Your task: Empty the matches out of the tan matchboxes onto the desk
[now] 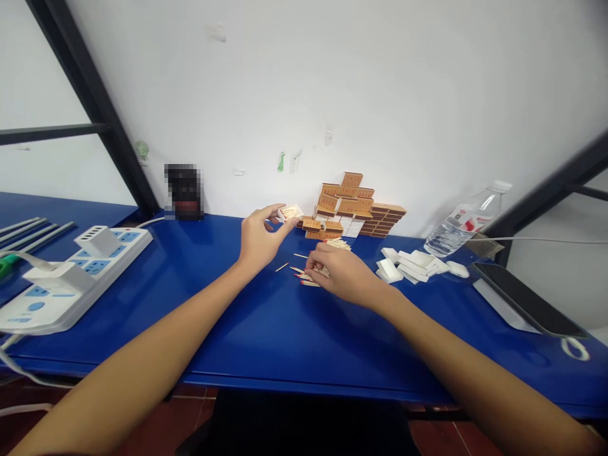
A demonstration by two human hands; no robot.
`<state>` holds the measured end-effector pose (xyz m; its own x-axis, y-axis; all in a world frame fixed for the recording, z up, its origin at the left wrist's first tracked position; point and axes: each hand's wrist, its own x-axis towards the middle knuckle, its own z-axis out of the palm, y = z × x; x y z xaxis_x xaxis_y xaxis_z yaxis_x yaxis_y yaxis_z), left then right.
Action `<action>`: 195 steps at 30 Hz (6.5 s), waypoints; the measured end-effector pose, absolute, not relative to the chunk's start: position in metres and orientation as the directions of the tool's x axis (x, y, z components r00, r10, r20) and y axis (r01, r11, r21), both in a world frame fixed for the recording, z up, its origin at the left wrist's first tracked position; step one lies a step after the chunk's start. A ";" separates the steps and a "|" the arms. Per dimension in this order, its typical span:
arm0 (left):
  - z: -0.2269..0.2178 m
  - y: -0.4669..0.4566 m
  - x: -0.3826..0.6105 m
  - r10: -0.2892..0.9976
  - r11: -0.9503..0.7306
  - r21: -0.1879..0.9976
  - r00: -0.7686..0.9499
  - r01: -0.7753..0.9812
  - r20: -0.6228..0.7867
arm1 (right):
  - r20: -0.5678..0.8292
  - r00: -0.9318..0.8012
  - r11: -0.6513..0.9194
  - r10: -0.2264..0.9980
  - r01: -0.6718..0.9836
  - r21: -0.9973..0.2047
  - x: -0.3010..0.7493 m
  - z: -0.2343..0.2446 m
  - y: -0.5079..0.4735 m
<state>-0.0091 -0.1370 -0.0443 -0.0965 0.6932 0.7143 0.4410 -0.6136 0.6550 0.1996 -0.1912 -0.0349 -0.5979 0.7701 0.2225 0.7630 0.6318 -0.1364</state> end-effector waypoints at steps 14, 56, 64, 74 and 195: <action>-0.044 -0.134 -0.012 0.683 -0.614 0.651 -0.113 0.446 0.721 | -0.056 -0.586 0.588 0.808 0.808 0.027 0.145 -0.018 -0.161; -0.041 -0.132 -0.016 0.657 -0.614 0.620 -0.121 0.488 0.745 | -0.042 -0.716 0.699 0.697 0.691 -0.186 0.136 -0.029 -0.149; -0.041 -0.133 -0.013 0.645 -0.632 0.605 -0.105 0.484 0.757 | 0.190 -0.666 0.662 0.721 0.582 -0.473 0.172 -0.020 -0.178; -0.046 -0.131 -0.014 0.651 -0.630 0.602 -0.089 0.491 0.754 | 0.236 -0.341 0.387 0.910 0.495 -0.778 0.217 -0.058 -0.234; -0.046 -0.164 0.004 0.536 -0.837 0.163 0.721 0.522 0.439 | 0.612 -0.344 0.690 0.713 0.504 -0.520 0.235 -0.068 -0.207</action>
